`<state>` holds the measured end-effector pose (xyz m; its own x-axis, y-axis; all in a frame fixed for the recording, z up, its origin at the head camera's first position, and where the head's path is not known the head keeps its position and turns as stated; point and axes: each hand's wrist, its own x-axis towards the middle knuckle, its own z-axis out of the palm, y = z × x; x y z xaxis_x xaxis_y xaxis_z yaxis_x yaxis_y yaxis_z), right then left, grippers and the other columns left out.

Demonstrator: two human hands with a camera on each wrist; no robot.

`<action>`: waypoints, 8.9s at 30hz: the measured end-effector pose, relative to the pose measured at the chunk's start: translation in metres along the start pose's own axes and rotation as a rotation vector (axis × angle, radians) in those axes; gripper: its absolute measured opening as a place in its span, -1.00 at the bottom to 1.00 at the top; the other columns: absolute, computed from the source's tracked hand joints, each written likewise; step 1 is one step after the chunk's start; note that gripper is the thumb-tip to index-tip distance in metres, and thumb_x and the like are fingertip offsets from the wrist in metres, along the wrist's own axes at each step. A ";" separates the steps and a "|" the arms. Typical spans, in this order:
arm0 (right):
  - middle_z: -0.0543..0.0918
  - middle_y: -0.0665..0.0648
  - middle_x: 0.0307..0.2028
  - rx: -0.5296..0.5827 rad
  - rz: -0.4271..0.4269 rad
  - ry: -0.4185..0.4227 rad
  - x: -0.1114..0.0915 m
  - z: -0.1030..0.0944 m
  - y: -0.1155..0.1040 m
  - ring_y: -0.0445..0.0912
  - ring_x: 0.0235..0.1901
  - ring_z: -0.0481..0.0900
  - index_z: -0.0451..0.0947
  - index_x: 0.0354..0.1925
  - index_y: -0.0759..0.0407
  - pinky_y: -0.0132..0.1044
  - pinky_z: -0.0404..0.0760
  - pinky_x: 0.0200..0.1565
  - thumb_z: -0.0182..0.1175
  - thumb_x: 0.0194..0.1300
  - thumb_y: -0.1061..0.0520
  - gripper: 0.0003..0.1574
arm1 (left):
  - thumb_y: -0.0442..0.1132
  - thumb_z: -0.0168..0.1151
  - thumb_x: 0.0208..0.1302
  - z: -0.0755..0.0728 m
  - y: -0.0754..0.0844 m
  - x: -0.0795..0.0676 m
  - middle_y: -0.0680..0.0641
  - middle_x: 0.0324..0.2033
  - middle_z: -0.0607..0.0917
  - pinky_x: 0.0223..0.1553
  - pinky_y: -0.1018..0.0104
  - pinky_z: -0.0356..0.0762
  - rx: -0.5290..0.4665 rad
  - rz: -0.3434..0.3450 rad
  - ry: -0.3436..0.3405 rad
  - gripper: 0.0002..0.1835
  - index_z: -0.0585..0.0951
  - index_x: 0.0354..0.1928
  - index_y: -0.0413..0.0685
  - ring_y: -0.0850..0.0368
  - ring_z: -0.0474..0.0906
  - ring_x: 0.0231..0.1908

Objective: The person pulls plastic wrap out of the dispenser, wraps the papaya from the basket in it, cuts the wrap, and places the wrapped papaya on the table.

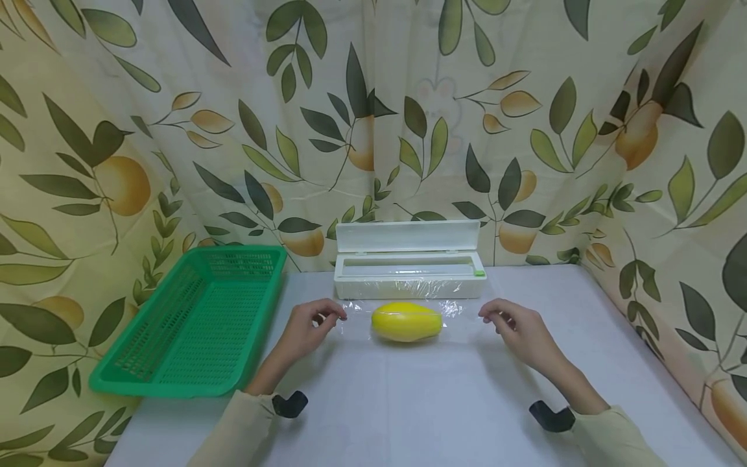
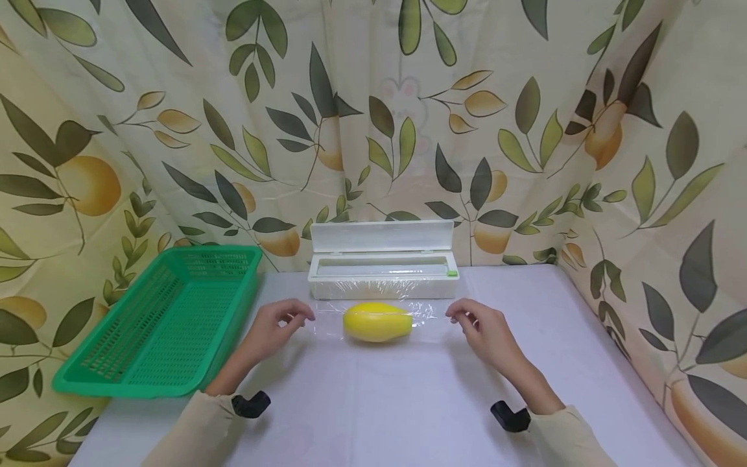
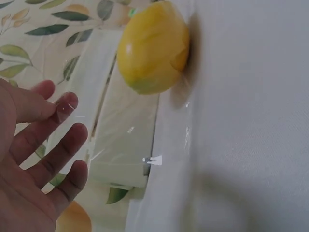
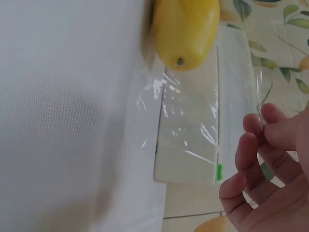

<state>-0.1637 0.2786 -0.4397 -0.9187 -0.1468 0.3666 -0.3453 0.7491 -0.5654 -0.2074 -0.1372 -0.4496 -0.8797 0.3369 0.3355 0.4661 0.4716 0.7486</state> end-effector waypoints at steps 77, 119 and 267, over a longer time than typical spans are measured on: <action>0.65 0.26 0.13 -0.082 -0.060 -0.129 0.038 0.048 -0.001 0.22 0.14 0.57 0.63 0.18 0.21 0.20 0.57 0.14 0.37 0.36 0.15 -0.55 | -0.21 0.48 0.28 0.051 0.002 0.036 -0.07 0.14 0.68 0.27 0.02 0.49 0.258 0.067 0.070 -0.63 0.71 0.11 -0.07 -0.03 0.55 0.23; 0.55 0.29 0.24 -0.203 -0.214 -0.103 0.058 0.087 -0.027 0.24 0.20 0.45 0.55 0.26 0.24 0.23 0.44 0.18 0.51 0.20 -0.05 -0.25 | 0.14 0.55 0.13 0.092 0.006 0.068 -0.10 0.15 0.53 0.13 0.08 0.51 0.497 0.012 -0.119 -0.21 0.55 0.31 -0.11 0.01 0.53 0.01; 0.45 0.44 0.35 0.165 0.224 -0.032 0.086 0.031 0.090 0.33 0.13 0.63 0.36 0.40 0.29 0.13 0.64 0.06 0.49 0.26 0.06 -0.13 | -0.05 0.30 0.45 0.183 0.083 0.167 0.00 0.01 0.75 -0.08 0.49 0.52 0.354 0.232 -0.154 -0.62 0.66 0.22 0.02 0.14 0.66 -0.05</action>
<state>-0.2801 0.3137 -0.4820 -0.9803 -0.0119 0.1971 -0.1573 0.6506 -0.7430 -0.2986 0.1077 -0.4362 -0.7361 0.5718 0.3623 0.6767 0.6096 0.4130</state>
